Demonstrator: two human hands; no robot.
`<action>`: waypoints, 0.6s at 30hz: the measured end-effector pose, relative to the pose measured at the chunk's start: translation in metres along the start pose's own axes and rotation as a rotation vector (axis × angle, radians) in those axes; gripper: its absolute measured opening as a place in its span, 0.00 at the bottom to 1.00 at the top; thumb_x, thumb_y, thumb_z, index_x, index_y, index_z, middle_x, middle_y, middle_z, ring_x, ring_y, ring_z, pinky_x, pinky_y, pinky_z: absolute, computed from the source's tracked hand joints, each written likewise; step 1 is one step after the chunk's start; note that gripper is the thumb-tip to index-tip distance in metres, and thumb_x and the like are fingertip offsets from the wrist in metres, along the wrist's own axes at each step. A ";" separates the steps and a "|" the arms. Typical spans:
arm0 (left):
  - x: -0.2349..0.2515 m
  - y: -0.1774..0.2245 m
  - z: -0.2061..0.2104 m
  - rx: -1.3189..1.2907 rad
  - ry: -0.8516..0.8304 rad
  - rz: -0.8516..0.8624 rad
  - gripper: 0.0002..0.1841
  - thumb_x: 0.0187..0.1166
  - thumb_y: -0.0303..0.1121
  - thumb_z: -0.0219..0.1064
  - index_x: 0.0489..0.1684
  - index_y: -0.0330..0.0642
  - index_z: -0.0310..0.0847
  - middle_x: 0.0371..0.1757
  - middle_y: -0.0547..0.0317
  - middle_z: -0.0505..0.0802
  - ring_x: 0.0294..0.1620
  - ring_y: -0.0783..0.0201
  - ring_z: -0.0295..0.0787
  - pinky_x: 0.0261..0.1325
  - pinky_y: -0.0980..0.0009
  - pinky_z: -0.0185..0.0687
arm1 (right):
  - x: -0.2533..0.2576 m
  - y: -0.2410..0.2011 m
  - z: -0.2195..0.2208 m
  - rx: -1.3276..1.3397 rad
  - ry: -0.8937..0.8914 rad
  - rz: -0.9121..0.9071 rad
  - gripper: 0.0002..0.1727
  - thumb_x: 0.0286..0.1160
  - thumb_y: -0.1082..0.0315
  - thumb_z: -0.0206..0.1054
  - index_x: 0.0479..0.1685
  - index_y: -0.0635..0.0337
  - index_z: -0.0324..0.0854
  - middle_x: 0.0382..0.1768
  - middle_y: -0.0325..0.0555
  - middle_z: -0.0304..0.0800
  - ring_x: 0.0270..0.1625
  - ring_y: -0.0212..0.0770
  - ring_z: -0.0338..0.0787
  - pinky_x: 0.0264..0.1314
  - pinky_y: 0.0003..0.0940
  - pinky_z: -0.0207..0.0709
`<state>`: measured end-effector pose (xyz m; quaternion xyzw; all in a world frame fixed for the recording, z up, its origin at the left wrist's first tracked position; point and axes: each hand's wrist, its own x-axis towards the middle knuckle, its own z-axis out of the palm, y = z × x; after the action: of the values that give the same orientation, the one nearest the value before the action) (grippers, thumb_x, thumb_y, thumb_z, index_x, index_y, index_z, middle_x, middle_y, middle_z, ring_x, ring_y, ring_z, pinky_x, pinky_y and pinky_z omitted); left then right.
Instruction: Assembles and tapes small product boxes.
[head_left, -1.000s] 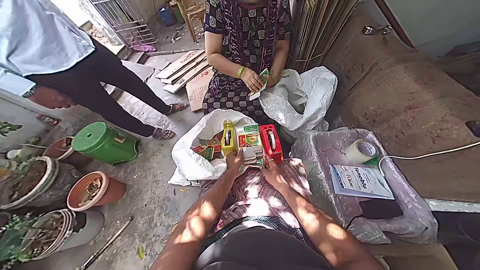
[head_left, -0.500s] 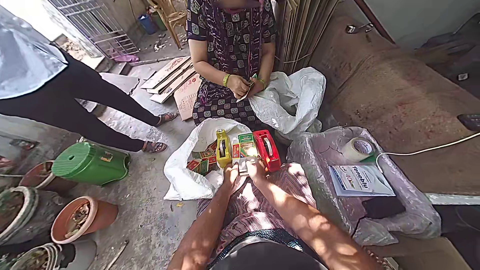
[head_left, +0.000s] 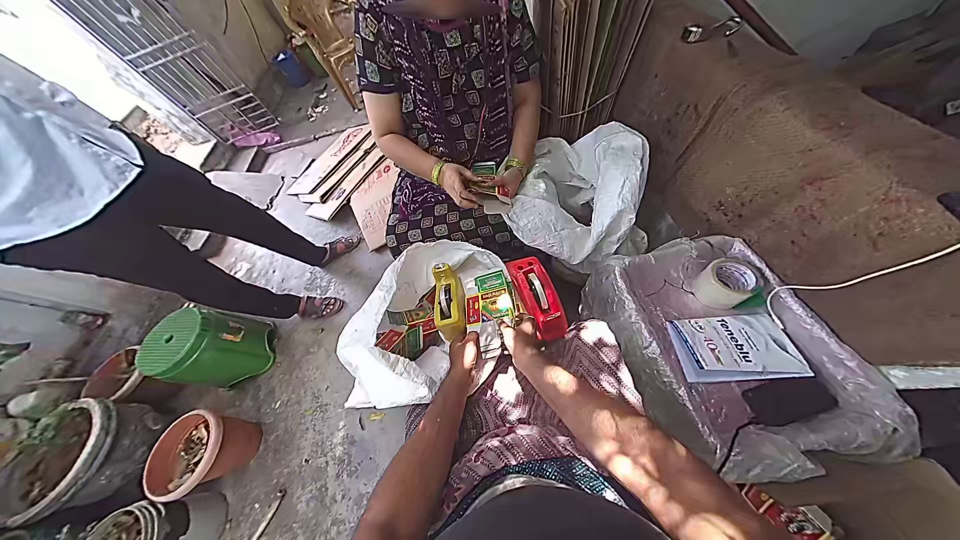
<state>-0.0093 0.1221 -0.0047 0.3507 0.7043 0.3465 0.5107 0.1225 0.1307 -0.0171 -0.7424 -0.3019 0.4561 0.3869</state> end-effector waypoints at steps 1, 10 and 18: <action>-0.001 0.001 0.001 0.007 0.000 0.001 0.19 0.90 0.41 0.58 0.59 0.32 0.84 0.49 0.42 0.91 0.49 0.54 0.88 0.55 0.55 0.84 | -0.001 0.000 -0.001 0.001 -0.011 0.027 0.40 0.67 0.53 0.78 0.77 0.65 0.71 0.66 0.63 0.84 0.71 0.57 0.82 0.73 0.56 0.76; 0.009 0.001 0.000 -0.093 -0.194 -0.061 0.29 0.89 0.54 0.58 0.73 0.38 0.79 0.66 0.44 0.90 0.66 0.54 0.88 0.69 0.52 0.83 | -0.010 0.015 -0.013 -0.376 0.013 -0.182 0.38 0.76 0.41 0.65 0.78 0.61 0.77 0.73 0.61 0.81 0.79 0.58 0.77 0.85 0.56 0.63; 0.008 -0.009 0.006 0.214 -0.082 0.088 0.32 0.86 0.57 0.61 0.67 0.32 0.82 0.61 0.38 0.91 0.66 0.49 0.88 0.72 0.47 0.80 | 0.001 0.032 -0.011 0.017 -0.019 -0.223 0.36 0.69 0.50 0.74 0.75 0.64 0.79 0.69 0.59 0.85 0.75 0.54 0.81 0.81 0.55 0.70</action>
<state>-0.0066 0.1247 -0.0175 0.4478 0.6996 0.2768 0.4831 0.1357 0.1119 -0.0414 -0.6964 -0.3824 0.4199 0.4387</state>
